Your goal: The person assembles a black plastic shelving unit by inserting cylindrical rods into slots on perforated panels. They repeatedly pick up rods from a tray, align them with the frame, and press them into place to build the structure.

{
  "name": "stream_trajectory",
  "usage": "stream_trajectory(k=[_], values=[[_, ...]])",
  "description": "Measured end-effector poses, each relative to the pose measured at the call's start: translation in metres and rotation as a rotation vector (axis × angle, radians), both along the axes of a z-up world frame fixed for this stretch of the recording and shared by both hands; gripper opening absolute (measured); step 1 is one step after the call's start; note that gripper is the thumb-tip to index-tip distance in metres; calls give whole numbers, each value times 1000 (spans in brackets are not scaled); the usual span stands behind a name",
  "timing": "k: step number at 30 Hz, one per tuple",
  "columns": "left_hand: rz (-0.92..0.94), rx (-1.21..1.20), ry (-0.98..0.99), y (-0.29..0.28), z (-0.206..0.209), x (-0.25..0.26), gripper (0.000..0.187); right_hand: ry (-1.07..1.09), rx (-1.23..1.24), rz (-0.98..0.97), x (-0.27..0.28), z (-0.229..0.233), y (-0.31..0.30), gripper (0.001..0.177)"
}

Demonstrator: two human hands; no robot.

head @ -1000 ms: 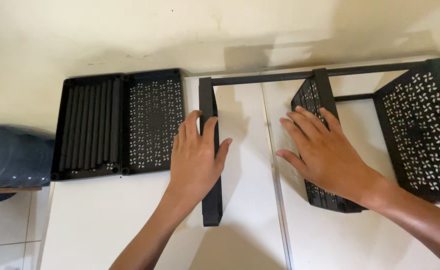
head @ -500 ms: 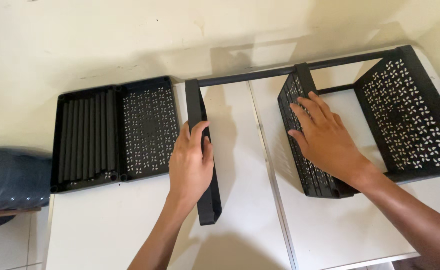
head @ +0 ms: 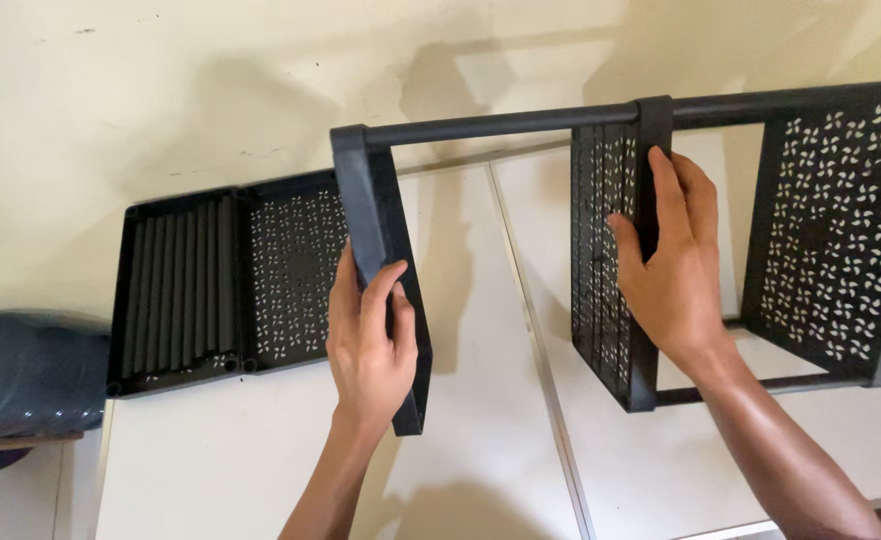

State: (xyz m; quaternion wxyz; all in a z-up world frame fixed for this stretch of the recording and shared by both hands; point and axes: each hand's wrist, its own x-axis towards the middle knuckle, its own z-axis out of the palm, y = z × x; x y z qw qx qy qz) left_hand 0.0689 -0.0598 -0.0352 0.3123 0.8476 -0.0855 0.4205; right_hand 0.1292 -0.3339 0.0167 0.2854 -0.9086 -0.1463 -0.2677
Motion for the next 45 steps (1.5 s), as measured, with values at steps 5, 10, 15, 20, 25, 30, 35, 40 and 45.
stream_trajectory(k=[5, 10, 15, 20, 25, 30, 35, 40, 45], values=[[3, -35, -47, 7, -16, -7, 30, -165, 56, -7, -13, -14, 9, 58], [19, -19, -90, 7, -25, -20, 38, -235, 86, -72, -27, -30, 11, 54], [59, -5, -96, 2, -22, -31, 46, -309, 77, -118, -43, -44, 9, 54], [99, 3, -139, -2, -2, -33, 44, -360, 106, -112, -53, -51, 8, 54], [190, 101, -183, -3, 21, -36, 44, -391, 115, -116, -63, -58, 9, 56], [178, 95, -193, -5, 32, -42, 42, -381, 141, -88, -76, -59, 4, 57], [237, 65, -209, -1, 33, -52, 32, -434, 43, -164, -91, -52, 2, 56], [198, 86, -263, 5, 25, -70, 28, -508, -37, -172, -104, -45, 5, 52], [171, 54, -282, 6, 12, -87, 30, -506, -106, -161, -113, -43, 10, 41]])
